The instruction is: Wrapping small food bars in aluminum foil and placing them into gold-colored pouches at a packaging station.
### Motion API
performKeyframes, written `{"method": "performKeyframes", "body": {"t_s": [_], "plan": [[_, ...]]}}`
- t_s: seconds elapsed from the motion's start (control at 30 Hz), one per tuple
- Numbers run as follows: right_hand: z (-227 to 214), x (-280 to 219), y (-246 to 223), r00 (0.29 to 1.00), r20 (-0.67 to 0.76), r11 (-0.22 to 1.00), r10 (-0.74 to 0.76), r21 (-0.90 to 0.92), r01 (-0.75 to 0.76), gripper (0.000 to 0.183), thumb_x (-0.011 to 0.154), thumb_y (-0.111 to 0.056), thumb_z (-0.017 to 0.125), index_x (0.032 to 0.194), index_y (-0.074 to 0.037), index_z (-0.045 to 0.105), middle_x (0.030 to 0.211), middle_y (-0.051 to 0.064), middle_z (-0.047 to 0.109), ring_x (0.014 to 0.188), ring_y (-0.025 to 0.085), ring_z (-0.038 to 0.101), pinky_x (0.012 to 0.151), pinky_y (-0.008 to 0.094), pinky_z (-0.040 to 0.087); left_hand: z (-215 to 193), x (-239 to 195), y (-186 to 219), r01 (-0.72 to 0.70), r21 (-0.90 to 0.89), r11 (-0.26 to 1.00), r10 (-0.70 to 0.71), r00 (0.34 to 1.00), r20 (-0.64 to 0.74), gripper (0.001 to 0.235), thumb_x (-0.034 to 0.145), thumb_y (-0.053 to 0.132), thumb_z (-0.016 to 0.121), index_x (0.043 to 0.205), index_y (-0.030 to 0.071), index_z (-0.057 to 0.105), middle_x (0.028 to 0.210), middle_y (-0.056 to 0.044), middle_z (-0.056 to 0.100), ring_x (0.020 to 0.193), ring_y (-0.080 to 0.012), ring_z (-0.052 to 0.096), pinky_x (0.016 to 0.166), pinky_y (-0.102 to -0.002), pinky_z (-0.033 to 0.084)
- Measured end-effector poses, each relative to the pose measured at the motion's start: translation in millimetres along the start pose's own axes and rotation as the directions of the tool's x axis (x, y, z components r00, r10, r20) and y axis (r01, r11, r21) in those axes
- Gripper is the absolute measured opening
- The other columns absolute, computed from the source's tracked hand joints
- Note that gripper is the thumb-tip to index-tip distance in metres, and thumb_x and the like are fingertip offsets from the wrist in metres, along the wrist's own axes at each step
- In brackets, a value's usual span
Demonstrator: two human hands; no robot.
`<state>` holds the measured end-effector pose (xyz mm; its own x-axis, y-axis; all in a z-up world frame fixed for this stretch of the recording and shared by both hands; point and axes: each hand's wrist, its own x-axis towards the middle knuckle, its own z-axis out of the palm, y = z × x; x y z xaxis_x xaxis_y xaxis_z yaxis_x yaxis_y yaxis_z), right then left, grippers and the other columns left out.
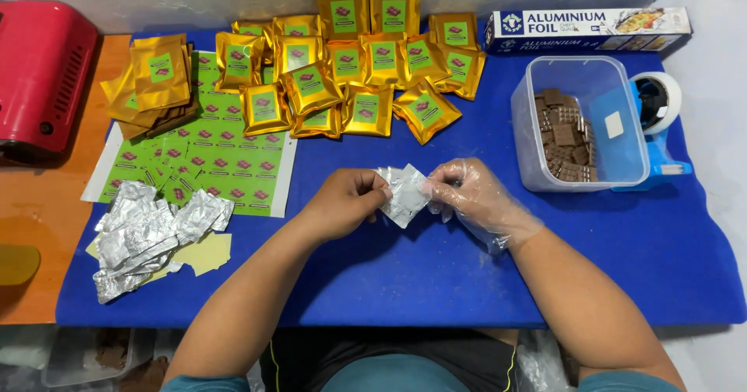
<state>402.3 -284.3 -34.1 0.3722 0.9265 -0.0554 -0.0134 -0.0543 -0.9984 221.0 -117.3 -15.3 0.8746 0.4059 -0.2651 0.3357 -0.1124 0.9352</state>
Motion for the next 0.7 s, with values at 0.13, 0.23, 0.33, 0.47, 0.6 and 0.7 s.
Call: {"method": "performKeyframes", "body": {"t_s": [0.13,0.23,0.33,0.47,0.6,0.7], "plan": [[0,0,-9,0.992,0.065,0.991,0.111,-0.087,-0.106,0.022,0.089,-0.010,0.074,0.075,0.007,0.072,0.069,0.017,0.067,0.058,0.024,0.066,0.041,0.031,0.055,1,-7,3,0.005,-0.008,1.000,-0.005,1.000,0.008,0.020,0.086,0.015,0.065,0.087,-0.001,0.077,0.061,-0.011,0.064,0.061,-0.0197,0.068,0.059,-0.029,0.051],[-3,3,-8,0.971,0.138,0.964,0.192,-0.214,-0.161,0.017,0.085,-0.006,0.073,0.074,0.008,0.072,0.068,0.016,0.068,0.059,0.023,0.065,0.041,0.032,0.054,2,-10,3,0.007,0.052,0.999,-0.009,0.999,0.040,0.019,0.086,0.015,0.066,0.085,-0.001,0.076,0.059,-0.009,0.062,0.060,-0.0195,0.065,0.059,-0.029,0.051],[-5,6,-9,0.956,0.147,0.912,0.256,-0.364,-0.188,0.018,0.088,-0.005,0.071,0.074,0.006,0.072,0.066,0.018,0.068,0.058,0.025,0.063,0.043,0.034,0.051,1,-16,15,-0.021,0.203,0.979,-0.007,0.991,0.132,0.021,0.084,0.020,0.068,0.079,0.001,0.075,0.060,-0.013,0.065,0.062,-0.0277,0.068,0.060,-0.037,0.053],[3,4,-21,0.942,0.120,0.831,0.314,-0.514,-0.212,0.018,0.085,-0.011,0.075,0.077,0.005,0.076,0.070,0.019,0.072,0.066,0.026,0.065,0.052,0.038,0.052,2,-21,24,-0.047,0.372,0.927,-0.026,0.981,0.190,0.022,0.084,0.023,0.067,0.079,0.005,0.078,0.061,-0.012,0.070,0.066,-0.0302,0.072,0.064,-0.037,0.057],[14,4,-36,0.900,0.059,0.773,0.432,-0.539,-0.336,0.018,0.090,-0.011,0.074,0.079,0.004,0.076,0.074,0.020,0.075,0.071,0.031,0.069,0.063,0.038,0.057,3,-24,26,-0.060,0.512,0.857,-0.043,0.982,0.186,0.022,0.083,0.027,0.066,0.078,0.009,0.079,0.061,-0.008,0.071,0.069,-0.0292,0.074,0.066,-0.036,0.058],[23,4,-51,0.877,0.023,0.708,0.481,-0.600,-0.373,0.018,0.091,-0.013,0.075,0.081,0.002,0.078,0.077,0.020,0.077,0.074,0.031,0.071,0.069,0.037,0.058,2,-23,30,-0.076,0.622,0.779,-0.036,0.986,0.165,0.022,0.082,0.030,0.069,0.080,0.010,0.079,0.066,-0.010,0.073,0.075,-0.0323,0.075,0.070,-0.039,0.058]]}}
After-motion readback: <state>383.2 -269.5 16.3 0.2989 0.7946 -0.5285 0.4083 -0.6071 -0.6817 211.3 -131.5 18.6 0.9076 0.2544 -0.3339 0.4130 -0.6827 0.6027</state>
